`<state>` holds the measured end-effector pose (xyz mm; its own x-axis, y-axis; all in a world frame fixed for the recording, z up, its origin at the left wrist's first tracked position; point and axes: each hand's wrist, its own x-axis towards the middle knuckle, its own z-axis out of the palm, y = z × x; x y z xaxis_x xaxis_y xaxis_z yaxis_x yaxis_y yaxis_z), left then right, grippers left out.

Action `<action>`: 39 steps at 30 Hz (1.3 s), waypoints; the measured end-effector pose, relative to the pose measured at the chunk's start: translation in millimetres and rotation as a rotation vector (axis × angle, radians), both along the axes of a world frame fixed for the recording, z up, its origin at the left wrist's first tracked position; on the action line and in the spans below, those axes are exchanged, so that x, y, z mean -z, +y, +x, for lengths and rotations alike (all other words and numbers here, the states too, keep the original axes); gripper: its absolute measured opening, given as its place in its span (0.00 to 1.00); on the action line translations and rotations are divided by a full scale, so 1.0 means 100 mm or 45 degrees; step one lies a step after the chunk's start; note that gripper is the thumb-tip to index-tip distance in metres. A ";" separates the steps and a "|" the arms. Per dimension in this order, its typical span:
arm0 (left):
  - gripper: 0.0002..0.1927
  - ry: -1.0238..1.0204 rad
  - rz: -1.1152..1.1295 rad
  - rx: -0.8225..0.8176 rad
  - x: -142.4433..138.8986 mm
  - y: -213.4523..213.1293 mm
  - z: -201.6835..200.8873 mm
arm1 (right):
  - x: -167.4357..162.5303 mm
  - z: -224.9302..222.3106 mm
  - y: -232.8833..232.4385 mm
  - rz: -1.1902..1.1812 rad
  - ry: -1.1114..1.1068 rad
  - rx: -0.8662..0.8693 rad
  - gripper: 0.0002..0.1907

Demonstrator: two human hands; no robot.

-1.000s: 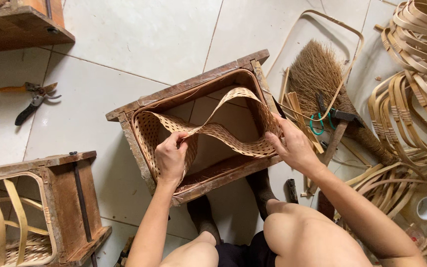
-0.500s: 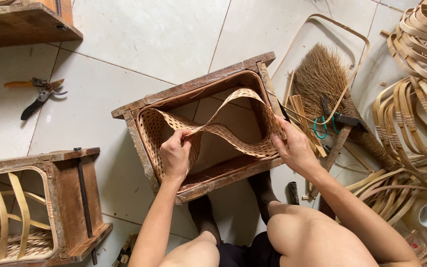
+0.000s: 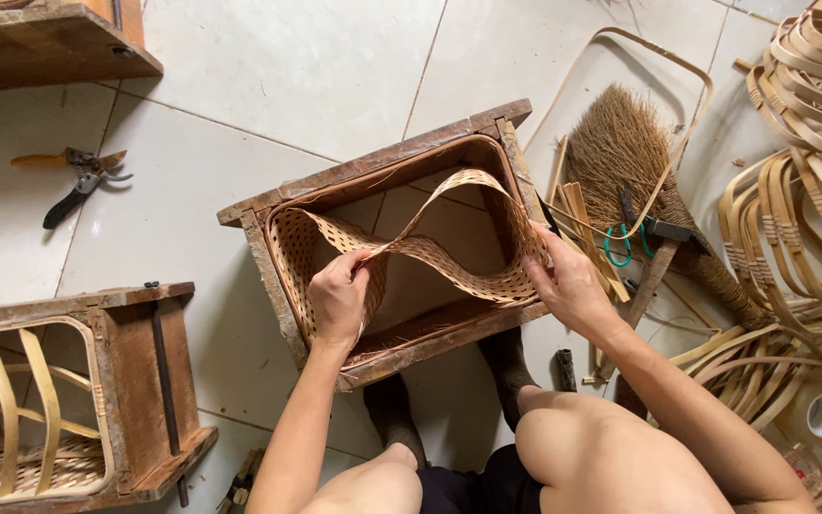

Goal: The person sits on the floor and assembles a woven bamboo basket inside a wooden frame mold. They fit a woven bamboo panel around the frame interior, bend and position thin bamboo rim strips along the top edge, secure the work with hand clamps, and pick up a hammer and pliers to adjust and fasten the strips.

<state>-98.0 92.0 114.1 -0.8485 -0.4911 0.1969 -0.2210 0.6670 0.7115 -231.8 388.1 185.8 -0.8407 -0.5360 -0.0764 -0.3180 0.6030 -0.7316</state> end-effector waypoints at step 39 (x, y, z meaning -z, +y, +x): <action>0.17 -0.227 -0.089 0.559 0.61 0.72 0.32 | 1.13 -0.35 -0.72 0.892 0.424 -0.140 0.31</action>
